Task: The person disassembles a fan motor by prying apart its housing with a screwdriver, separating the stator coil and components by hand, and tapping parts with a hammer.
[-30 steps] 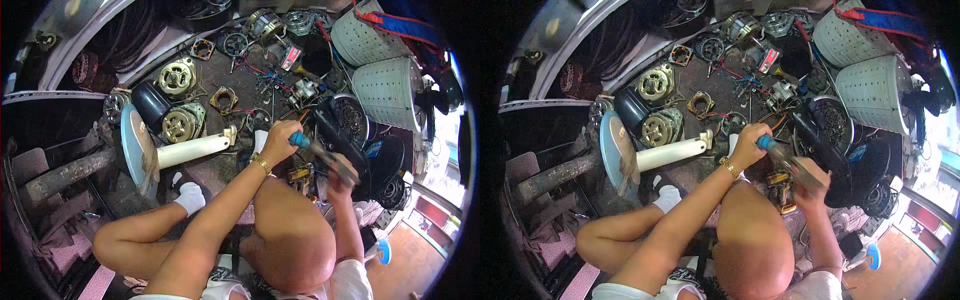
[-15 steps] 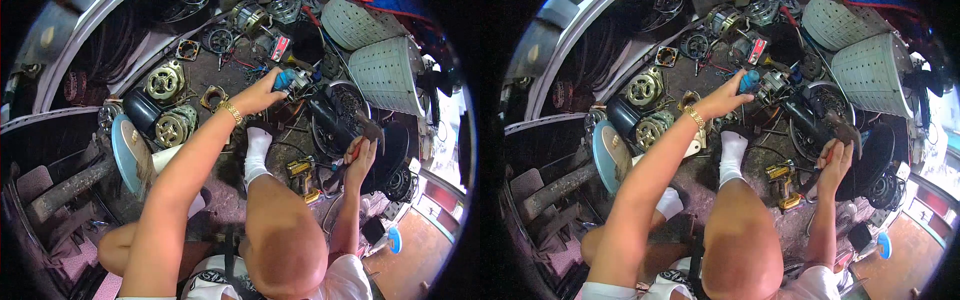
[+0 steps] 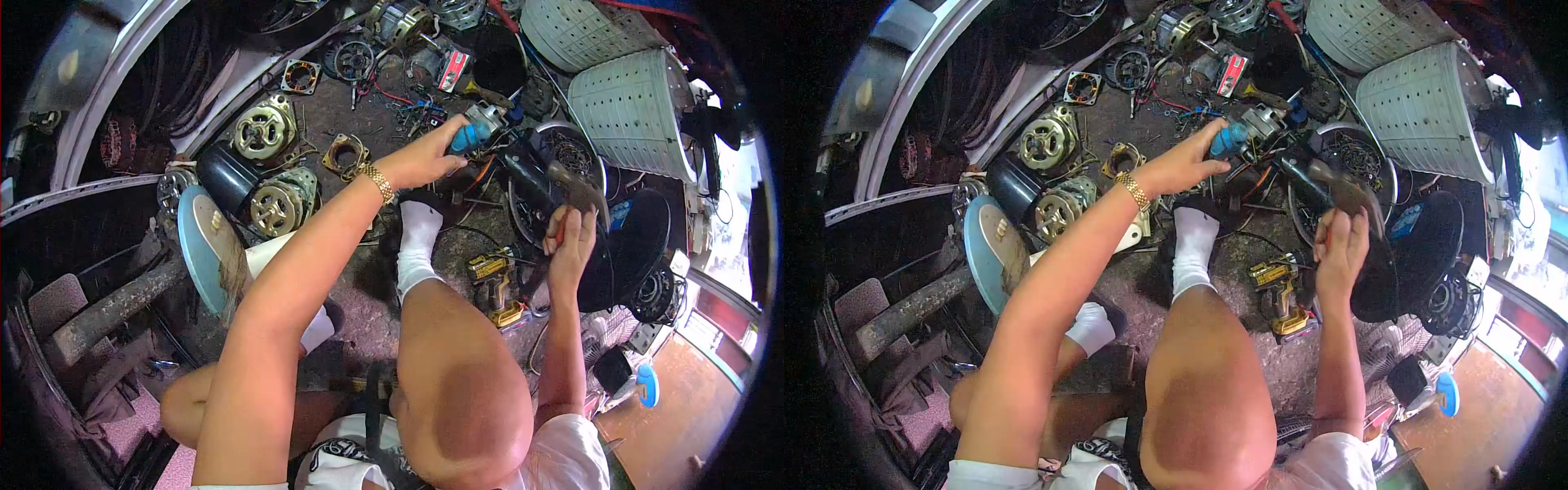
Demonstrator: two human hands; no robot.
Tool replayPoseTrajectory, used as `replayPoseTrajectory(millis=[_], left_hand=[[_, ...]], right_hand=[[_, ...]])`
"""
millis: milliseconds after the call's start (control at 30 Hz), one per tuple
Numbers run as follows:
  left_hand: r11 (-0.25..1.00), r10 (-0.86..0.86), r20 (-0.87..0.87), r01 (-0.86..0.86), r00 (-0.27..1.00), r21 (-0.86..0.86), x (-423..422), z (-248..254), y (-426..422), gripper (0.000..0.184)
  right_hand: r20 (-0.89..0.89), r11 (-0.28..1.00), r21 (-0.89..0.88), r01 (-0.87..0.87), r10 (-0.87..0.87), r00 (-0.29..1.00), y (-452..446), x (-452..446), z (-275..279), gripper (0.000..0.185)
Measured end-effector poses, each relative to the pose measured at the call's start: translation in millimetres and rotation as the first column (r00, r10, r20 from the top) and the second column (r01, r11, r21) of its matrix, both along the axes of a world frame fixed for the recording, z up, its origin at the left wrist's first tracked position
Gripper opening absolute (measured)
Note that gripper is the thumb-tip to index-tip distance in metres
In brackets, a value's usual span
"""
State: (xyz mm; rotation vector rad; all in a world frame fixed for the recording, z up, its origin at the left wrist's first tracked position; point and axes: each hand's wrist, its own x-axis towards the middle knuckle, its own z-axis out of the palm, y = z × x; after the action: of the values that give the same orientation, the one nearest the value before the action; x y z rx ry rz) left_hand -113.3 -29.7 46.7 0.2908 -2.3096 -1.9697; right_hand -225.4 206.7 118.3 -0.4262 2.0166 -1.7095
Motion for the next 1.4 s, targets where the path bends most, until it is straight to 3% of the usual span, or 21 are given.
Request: replayPoseTrajectory(millis=[133,200,233,367,400,433,500,533,567,633,667,767,800,833,933,967,1033,1100,1167,1200,1400], left_hand=[[0.993,-0.066,0.080,0.057,0.995,0.104,-3,-1,5,0.061],[0.995,-0.042,0.063,0.036,0.997,0.093,-2,-4,7,0.061],[0.997,-0.011,0.049,0.008,0.999,0.079,-1,-4,6,0.060],[0.986,0.084,0.049,-0.090,0.995,0.138,8,-10,7,0.063],[0.982,0.128,-0.015,-0.125,0.992,0.143,9,-12,8,0.052],[0.976,0.172,-0.083,-0.159,0.982,0.149,9,-15,9,0.042],[0.977,0.169,-0.095,-0.155,0.981,0.145,8,-18,11,0.041],[0.979,0.164,-0.098,-0.149,0.982,0.139,8,-19,11,0.039],[0.980,0.166,-0.105,-0.152,0.981,0.130,6,-20,7,0.039],[0.964,0.253,-0.014,-0.250,0.967,0.089,16,-13,13,0.041],[0.979,0.197,-0.054,-0.193,0.979,0.071,17,-10,9,0.045],[0.977,0.196,0.014,-0.196,0.981,0.084,17,-9,12,0.067],[0.982,0.181,0.024,-0.182,0.983,0.048,16,-6,11,0.066],[0.982,0.184,0.009,-0.184,0.983,0.036,11,-5,7,0.066],[0.976,0.209,-0.076,-0.203,0.975,0.081,17,-11,15,0.045],[0.975,0.211,-0.073,-0.205,0.975,0.088,19,-10,16,0.045],[0.967,0.225,0.017,-0.225,0.974,0.119,17,-3,13,0.044],[0.963,0.245,0.015,-0.246,0.969,0.107,13,-7,10,0.044],[0.980,0.187,0.004,-0.187,0.982,0.074,13,-12,10,0.054],[0.977,0.151,0.042,-0.156,0.988,0.144,12,-14,7,0.053],[0.976,0.219,-0.143,-0.214,0.965,0.044,10,-24,19,0.046]], right_hand=[[-0.104,0.970,0.204,-0.132,0.156,0.982,-35,-10,9,0.020],[-0.319,0.882,0.411,-0.232,0.378,0.869,-51,-18,19,0.022],[-0.321,0.883,0.408,-0.232,0.376,0.869,-57,-20,28,0.022],[-0.442,0.990,-0.038,-0.132,0.102,0.891,-81,-8,75,0.028],[-0.529,0.994,0.037,-0.099,0.103,0.842,-81,-8,73,0.029],[-0.695,0.972,0.217,-0.089,0.218,0.685,-79,-8,62,0.032],[-0.605,0.736,0.630,-0.247,0.665,0.439,-88,-9,36,0.035],[-0.595,0.810,0.517,-0.278,0.573,0.564,-91,-6,35,0.031],[-0.604,0.814,0.510,-0.278,0.569,0.558,-90,-10,43,0.031],[-0.597,0.929,0.368,-0.051,0.278,0.753,-89,1,86,0.026],[-0.583,0.922,0.383,-0.054,0.286,0.761,-84,2,77,0.026],[-0.553,0.642,0.732,-0.227,0.755,0.353,-81,-17,31,0.025],[-0.580,0.837,0.467,-0.286,0.534,0.615,-89,-6,30,0.026],[-0.595,0.842,0.459,-0.283,0.528,0.606,-93,-7,39,0.026],[-0.456,0.937,0.310,-0.159,0.293,0.841,-86,-1,66,0.030],[-0.453,0.935,0.316,-0.161,0.298,0.840,-86,-1,57,0.030],[-0.533,0.761,0.582,-0.287,0.624,0.571,-86,-3,32,0.030],[-0.522,0.812,0.482,-0.328,0.567,0.638,-89,-8,35,0.031],[-0.468,0.850,0.486,-0.202,0.448,0.762,-85,-5,50,0.031],[-0.447,0.904,0.377,-0.199,0.366,0.816,-84,-10,47,0.032],[-0.411,0.893,0.397,-0.214,0.381,0.828,-68,-16,27,0.029]])
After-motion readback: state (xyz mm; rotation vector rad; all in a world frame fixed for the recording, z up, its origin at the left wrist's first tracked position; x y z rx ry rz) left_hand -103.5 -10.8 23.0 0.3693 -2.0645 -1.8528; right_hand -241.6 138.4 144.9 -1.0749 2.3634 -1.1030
